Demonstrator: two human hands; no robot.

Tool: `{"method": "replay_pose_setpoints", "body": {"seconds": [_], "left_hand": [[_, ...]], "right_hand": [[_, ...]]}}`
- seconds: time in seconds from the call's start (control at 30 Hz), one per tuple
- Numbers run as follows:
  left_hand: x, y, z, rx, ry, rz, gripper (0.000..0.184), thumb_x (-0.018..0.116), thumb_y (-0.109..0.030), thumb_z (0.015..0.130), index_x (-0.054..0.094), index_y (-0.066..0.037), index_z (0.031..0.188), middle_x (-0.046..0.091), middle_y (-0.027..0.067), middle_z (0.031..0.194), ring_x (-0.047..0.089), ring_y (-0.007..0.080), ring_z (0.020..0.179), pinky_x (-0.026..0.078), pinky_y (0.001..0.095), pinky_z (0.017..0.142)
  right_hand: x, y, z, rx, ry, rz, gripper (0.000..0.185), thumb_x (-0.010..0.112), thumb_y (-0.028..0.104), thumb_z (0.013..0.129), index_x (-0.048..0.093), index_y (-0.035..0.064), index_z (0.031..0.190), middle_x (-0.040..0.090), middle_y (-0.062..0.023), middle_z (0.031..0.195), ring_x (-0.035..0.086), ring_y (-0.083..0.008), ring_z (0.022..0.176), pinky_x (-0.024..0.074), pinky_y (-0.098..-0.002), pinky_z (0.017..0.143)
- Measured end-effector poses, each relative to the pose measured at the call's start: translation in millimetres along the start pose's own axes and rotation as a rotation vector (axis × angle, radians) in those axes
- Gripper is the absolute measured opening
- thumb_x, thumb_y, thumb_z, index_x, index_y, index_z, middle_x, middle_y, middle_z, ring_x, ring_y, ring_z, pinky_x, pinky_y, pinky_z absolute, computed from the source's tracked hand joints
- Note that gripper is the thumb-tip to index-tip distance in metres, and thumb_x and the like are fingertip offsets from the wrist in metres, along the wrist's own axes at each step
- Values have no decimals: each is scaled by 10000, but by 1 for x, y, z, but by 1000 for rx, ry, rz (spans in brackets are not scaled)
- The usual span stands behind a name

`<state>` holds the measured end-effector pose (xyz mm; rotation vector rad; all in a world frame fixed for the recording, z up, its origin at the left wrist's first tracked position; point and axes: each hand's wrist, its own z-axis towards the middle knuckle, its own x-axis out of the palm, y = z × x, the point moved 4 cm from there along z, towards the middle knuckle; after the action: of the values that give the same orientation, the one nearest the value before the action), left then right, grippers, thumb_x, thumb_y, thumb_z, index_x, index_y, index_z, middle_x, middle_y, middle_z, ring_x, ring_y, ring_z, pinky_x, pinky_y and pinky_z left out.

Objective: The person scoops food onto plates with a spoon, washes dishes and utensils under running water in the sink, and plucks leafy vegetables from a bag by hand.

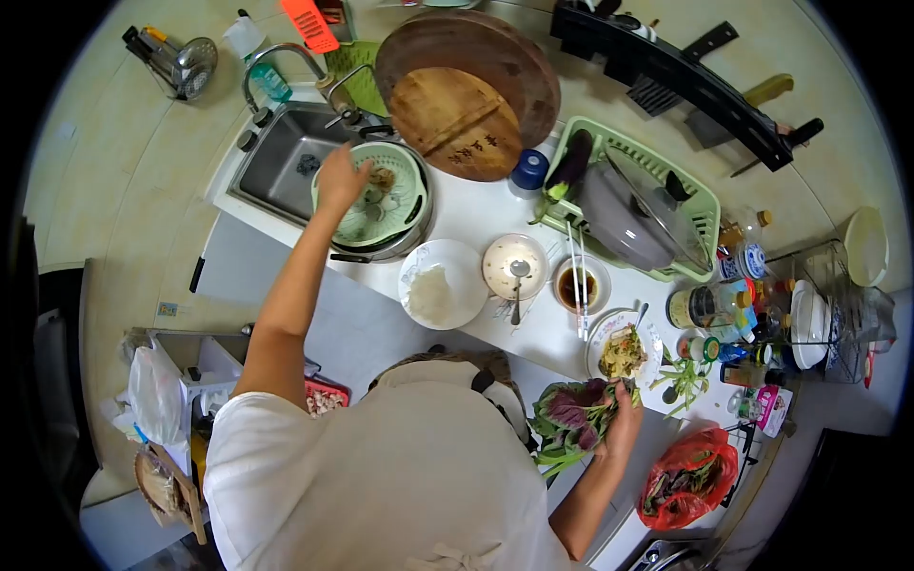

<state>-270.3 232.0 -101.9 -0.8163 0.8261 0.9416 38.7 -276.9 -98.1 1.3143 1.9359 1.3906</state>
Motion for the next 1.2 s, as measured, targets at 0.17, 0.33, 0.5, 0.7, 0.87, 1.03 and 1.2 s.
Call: {"method": "replay_pose_setpoints", "body": {"seconds": [0.17, 0.33, 0.5, 0.7, 0.87, 1.03, 1.2], "left_hand": [[-8, 107, -46, -361, 471, 259, 511, 697, -434, 750, 641, -27, 1055, 643, 172, 1093, 625, 313, 995, 509, 405, 828], [0, 129, -55, -364, 677, 244, 415, 652, -378, 768, 672, -62, 1037, 669, 149, 1059, 643, 304, 981, 518, 396, 822], [5, 138, -38, -391, 564, 177, 360, 611, -326, 781, 687, -26, 963, 678, 173, 994, 654, 305, 950, 516, 403, 820], [-4, 150, -24, -492, 575, -302, 362, 571, -272, 832, 653, 73, 907, 670, 216, 764, 676, 297, 665, 539, 391, 679], [-37, 174, -18, -670, 381, -827, 321, 526, -228, 875, 636, 71, 843, 644, 174, 659, 618, 234, 455, 502, 318, 436], [-80, 232, -20, -724, 243, -905, 286, 518, -212, 851, 610, 57, 829, 629, 143, 636, 613, 216, 458, 511, 298, 431], [-91, 303, -65, -823, 192, -773, 291, 506, -199, 859, 599, 75, 826, 641, 158, 656, 626, 232, 476, 515, 312, 434]], "right_hand": [[36, 4, 1, 28, 115, -44, 147, 582, 158, 888, 575, 20, 940, 509, -3, 690, 453, -88, 599, 356, -218, 539], [81, 10, -12, 13, 175, -80, 141, 581, 171, 893, 571, 34, 924, 498, 0, 653, 449, -92, 565, 364, -227, 520], [97, 4, -28, 35, 190, -37, 151, 585, 176, 896, 575, 30, 934, 498, 3, 645, 455, -90, 551, 383, -233, 511], [89, -6, -47, 13, 128, -57, 162, 581, 184, 902, 586, 24, 932, 497, 6, 642, 448, -84, 554, 361, -221, 507], [92, -9, -60, -10, 110, -74, 169, 578, 193, 906, 589, 26, 928, 493, 8, 646, 437, -80, 554, 337, -217, 501], [113, -12, -68, -30, 128, -70, 173, 576, 198, 906, 580, 25, 926, 487, 11, 642, 437, -82, 556, 343, -222, 504], [135, -27, -70, 17, 181, -97, 170, 577, 196, 898, 580, 27, 907, 489, 12, 643, 437, -82, 555, 358, -228, 509]]}}
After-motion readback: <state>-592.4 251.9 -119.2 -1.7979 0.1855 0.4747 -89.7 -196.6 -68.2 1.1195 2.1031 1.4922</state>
